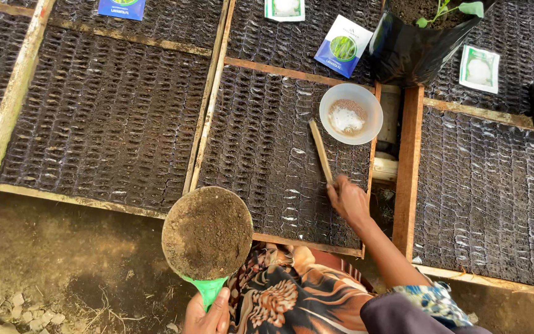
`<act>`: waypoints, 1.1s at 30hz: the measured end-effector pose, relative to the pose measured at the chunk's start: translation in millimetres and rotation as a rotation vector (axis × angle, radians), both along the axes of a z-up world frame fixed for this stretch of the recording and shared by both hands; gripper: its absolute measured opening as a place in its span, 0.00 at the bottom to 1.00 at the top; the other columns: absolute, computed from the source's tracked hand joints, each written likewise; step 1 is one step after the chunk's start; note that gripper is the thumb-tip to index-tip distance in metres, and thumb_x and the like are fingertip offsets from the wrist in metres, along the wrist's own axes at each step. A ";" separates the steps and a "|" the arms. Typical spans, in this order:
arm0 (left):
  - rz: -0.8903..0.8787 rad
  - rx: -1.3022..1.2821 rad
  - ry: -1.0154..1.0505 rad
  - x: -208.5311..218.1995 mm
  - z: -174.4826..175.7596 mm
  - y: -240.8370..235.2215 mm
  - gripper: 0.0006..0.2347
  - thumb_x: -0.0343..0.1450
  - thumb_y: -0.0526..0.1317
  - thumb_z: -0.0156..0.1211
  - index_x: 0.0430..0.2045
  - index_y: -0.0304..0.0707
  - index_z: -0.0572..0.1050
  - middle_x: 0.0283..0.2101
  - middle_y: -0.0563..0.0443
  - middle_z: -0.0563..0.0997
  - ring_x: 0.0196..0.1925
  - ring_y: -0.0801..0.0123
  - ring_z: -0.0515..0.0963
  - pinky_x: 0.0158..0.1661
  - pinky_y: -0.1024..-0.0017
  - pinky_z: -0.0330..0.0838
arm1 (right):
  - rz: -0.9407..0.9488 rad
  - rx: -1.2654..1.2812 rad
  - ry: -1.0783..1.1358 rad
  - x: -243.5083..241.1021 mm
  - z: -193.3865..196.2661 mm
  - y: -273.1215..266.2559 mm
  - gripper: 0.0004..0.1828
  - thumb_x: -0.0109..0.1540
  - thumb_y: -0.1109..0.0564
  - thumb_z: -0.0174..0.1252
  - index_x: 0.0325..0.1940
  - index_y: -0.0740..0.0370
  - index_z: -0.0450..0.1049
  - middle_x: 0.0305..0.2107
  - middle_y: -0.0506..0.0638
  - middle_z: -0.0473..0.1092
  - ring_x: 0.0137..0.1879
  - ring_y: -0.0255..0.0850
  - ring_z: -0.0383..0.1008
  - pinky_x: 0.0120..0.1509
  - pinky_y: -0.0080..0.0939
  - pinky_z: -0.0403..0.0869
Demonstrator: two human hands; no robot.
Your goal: The person scoops soil from a green scoop and spreads it over a seedbed. They then use a small stick to make holes in the soil and place seeds from a white bowl into the holes.
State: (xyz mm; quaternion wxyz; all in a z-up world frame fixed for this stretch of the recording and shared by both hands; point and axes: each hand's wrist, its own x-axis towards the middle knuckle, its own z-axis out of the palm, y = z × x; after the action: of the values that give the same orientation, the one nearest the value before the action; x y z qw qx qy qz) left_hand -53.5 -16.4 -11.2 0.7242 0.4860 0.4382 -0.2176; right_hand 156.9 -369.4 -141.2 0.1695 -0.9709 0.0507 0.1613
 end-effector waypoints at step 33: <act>-0.102 0.076 -0.185 -105.8 -39.3 -12.9 0.12 0.74 0.44 0.59 0.25 0.40 0.66 0.13 0.53 0.66 0.14 0.75 0.64 0.19 0.73 0.57 | 0.882 0.823 0.117 -103.0 103.1 261.7 0.11 0.57 0.68 0.63 0.42 0.60 0.78 0.39 0.53 0.77 0.46 0.45 0.79 0.53 0.42 0.77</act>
State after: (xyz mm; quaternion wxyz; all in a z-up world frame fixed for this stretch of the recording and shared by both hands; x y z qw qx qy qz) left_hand -159.3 -29.4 -50.6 0.7306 0.5528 0.3521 -0.1913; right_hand 53.8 -107.8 -38.1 0.4453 -0.7445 -0.4139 0.2760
